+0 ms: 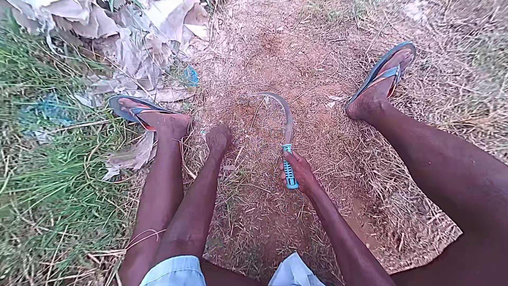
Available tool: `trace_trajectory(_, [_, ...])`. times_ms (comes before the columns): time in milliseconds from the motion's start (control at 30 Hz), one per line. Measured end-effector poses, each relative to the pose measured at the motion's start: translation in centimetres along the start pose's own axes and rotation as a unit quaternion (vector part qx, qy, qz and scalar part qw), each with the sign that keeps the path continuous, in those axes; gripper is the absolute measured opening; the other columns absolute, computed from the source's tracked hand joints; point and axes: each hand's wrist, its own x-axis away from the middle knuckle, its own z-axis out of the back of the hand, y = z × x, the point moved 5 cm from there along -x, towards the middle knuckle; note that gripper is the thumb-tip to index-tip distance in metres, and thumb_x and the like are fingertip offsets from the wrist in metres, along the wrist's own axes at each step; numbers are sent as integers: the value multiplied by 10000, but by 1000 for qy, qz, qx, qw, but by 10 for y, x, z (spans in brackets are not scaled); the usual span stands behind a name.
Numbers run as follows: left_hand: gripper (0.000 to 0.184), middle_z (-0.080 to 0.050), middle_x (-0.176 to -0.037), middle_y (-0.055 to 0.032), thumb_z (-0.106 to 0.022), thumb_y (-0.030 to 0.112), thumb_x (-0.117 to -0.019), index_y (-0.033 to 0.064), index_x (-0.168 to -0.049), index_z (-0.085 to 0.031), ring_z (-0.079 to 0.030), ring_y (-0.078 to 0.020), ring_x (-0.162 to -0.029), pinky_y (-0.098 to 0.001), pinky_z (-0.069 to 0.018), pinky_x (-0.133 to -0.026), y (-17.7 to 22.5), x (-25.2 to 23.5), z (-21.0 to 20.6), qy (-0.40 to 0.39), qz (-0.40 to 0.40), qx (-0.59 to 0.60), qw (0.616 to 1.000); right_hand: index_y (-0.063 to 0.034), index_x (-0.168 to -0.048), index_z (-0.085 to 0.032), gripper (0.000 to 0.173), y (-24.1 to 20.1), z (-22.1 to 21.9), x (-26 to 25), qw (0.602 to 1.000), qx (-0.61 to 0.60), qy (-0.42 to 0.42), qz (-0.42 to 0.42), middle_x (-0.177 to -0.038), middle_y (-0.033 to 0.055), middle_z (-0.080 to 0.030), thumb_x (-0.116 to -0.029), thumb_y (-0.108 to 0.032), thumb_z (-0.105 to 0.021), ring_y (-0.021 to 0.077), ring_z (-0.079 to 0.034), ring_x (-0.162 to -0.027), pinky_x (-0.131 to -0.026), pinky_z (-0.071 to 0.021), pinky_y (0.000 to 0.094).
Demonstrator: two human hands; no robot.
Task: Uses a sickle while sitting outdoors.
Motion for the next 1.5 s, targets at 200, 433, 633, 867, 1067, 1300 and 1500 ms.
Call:
trace_trajectory(200, [443, -669, -1166, -316, -354, 280, -1117, -41, -1180, -653, -634, -494, -1151, -676, -469, -946, -8, 1, 16, 14, -18, 29, 999, -74, -1295, -529, 359, -3, -36, -36, 1000, -6, -21, -15, -705, 96, -616, -1112, -363, -418, 166, -600, -488, -443, -534, 285])
trace_trajectory(433, [433, -659, -1232, -310, -353, 282, -1124, 7, -1303, -635, -616, -506, -1189, -706, -447, -975, -22, -6, 27, 29, -13, 41, 999, -88, -1385, -477, 405, 93, -17, 11, 975, 141, -119, -122, -711, 54, -585, -1118, -378, -384, 150, -563, -476, -447, -519, 301])
trace_trajectory(633, [476, -654, -1205, -328, -335, 307, -1132, -45, -1277, -621, -623, -504, -1173, -690, -457, -975, -36, 48, 0, 8, 8, 79, 997, -53, -1325, -502, 356, 100, -5, 22, 984, 94, -115, -98, -688, 63, -602, -1118, -319, -388, 153, -574, -459, -435, -527, 302])
trace_trajectory(867, [440, -567, -1398, -279, -514, 282, -1067, 17, -1413, -576, -526, -479, -1310, -676, -387, -1075, -25, 97, -6, -2, -24, 78, 997, -16, -1319, -485, 344, 40, 13, 22, 1000, 12, 6, 16, -678, 66, -586, -1128, -277, -371, 155, -564, -454, -420, -523, 303])
trace_trajectory(1067, [423, -575, -1416, -252, -470, 230, -1088, 5, -1435, -558, -529, -420, -1342, -602, -374, -1137, -31, 134, 20, 57, -53, 161, 984, -27, -1209, -506, 347, 19, 49, 25, 991, -69, 110, 27, -671, 90, -613, -1127, -333, -362, 171, -592, -468, -423, -532, 314])
trace_trajectory(1300, [430, -615, -1367, -249, -434, 250, -1101, -7, -1415, -576, -569, -387, -1313, -564, -395, -1140, -54, 156, 30, 47, -23, 205, 977, -47, -1224, -510, 358, 39, 28, 20, 996, -53, 68, -36, -705, 73, -590, -1116, -368, -394, 157, -566, -470, -413, -511, 299])
trace_trajectory(1500, [441, -612, -1378, -232, -442, 276, -1103, 3, -1430, -559, -580, -359, -1305, -548, -414, -1128, -28, 151, 10, 16, -20, 247, 969, -93, -1417, -466, 440, 88, 4, 41, 981, 151, -68, -103, -739, 60, -599, -1109, -403, -408, 158, -570, -498, -456, -515, 308])
